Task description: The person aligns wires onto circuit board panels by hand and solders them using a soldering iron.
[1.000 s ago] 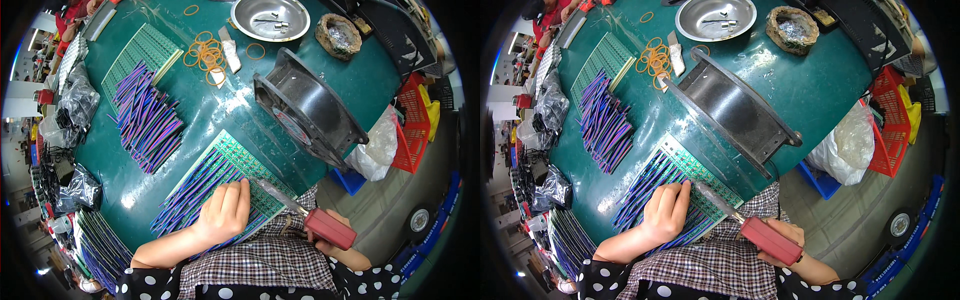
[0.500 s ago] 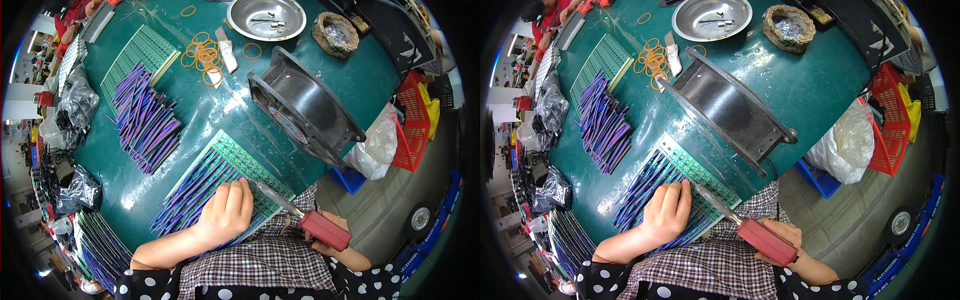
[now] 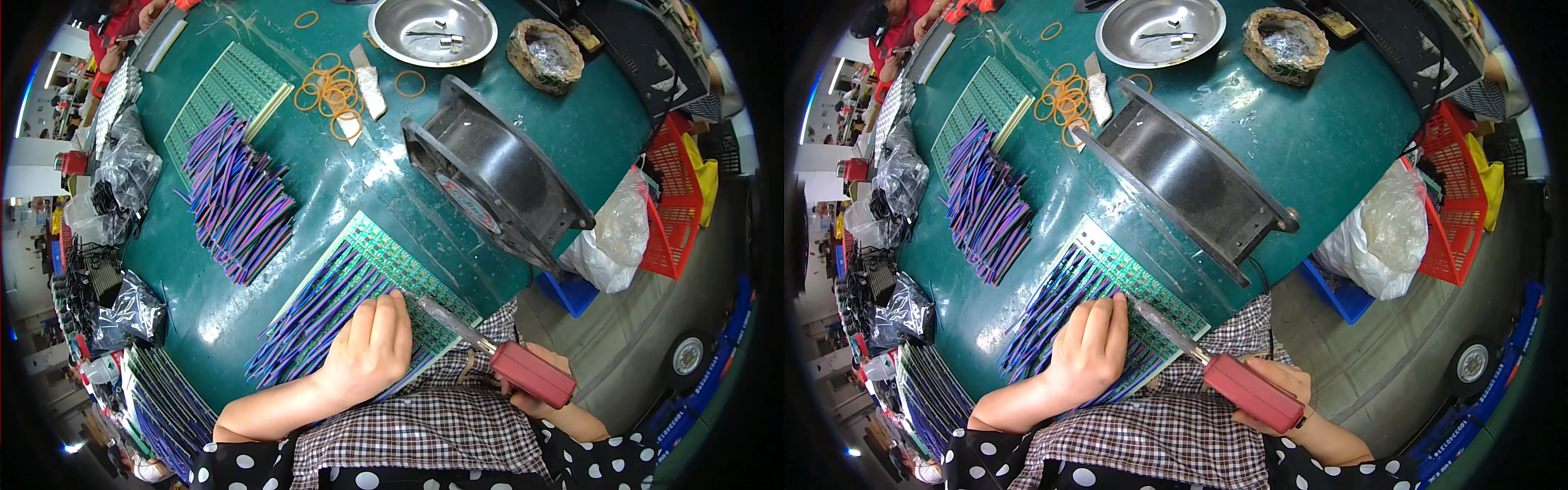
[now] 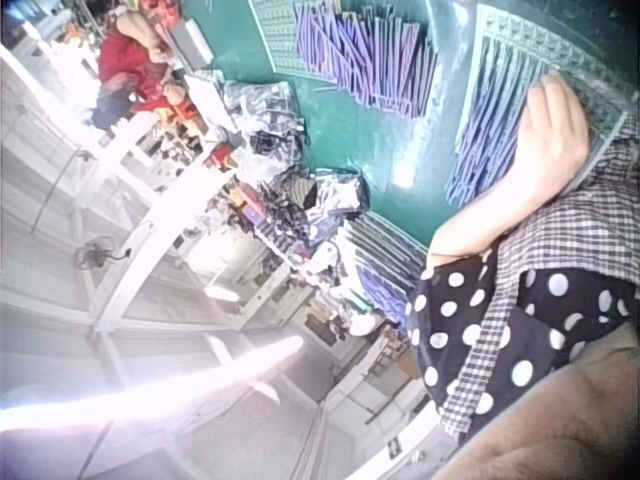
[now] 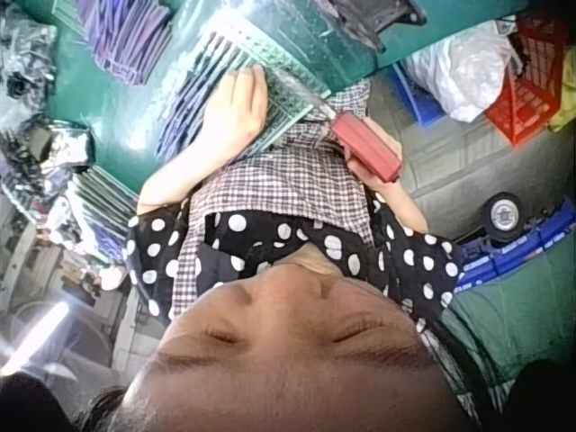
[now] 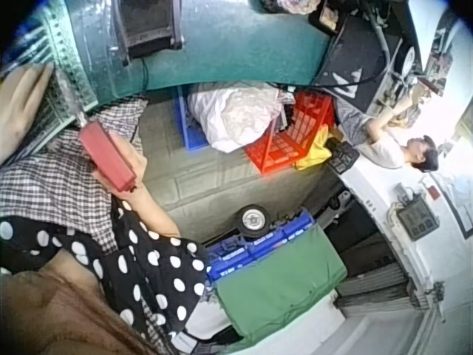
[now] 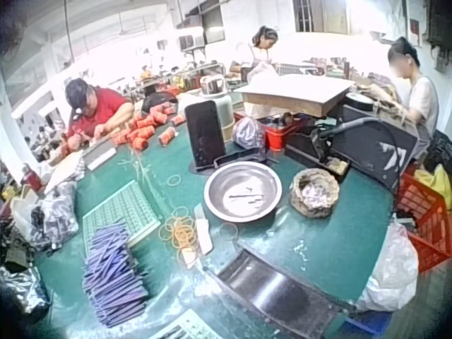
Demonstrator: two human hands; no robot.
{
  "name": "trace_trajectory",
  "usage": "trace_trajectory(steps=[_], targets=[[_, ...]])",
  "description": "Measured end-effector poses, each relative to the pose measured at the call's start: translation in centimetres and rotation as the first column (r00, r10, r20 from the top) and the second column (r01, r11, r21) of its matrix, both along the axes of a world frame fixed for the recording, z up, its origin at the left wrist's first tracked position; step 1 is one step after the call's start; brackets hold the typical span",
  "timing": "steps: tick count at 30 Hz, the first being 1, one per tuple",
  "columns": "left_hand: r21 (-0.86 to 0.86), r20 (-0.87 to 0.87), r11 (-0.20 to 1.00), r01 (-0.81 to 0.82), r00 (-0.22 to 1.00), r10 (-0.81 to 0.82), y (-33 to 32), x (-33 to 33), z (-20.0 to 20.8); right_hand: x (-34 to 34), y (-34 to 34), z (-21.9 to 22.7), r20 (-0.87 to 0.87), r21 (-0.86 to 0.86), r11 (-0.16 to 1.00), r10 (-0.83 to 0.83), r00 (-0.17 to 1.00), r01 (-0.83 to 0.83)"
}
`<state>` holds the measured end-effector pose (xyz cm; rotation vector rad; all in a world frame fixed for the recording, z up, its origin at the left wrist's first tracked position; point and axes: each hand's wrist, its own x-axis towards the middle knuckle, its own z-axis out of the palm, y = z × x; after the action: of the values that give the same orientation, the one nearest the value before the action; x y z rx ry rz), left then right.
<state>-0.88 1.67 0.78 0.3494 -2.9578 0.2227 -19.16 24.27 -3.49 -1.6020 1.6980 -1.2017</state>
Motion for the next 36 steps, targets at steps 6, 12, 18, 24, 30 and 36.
trace_trajectory(steps=[6,12,18,24,30,36], targets=[[-0.048,-0.022,0.999,0.012,1.0,-0.013,0.0,0.2,-0.5,0.3,-0.3,1.2,0.142,0.044,0.997,-0.072,0.987,0.066],[0.007,-0.058,1.0,-0.011,0.998,0.011,0.1,0.2,-0.4,1.1,0.0,0.6,0.284,0.084,0.992,-0.113,0.952,0.093],[0.054,-0.093,0.998,-0.022,0.995,0.027,0.1,0.3,-0.4,0.7,-0.8,0.4,0.123,0.006,0.994,-0.111,0.986,0.111],[0.043,-0.09,0.999,-0.032,0.995,0.036,0.3,0.2,-0.5,0.5,-0.9,0.4,0.024,0.045,0.996,-0.081,0.996,0.08],[0.045,-0.089,0.998,-0.039,0.995,0.043,0.3,0.2,-0.6,1.7,-1.1,1.0,0.392,0.156,0.957,-0.287,0.874,0.244],[0.059,-0.096,0.998,-0.038,0.994,0.043,0.3,0.2,-0.6,-0.1,0.0,-0.4,0.088,0.079,0.997,0.004,0.996,-0.011]])
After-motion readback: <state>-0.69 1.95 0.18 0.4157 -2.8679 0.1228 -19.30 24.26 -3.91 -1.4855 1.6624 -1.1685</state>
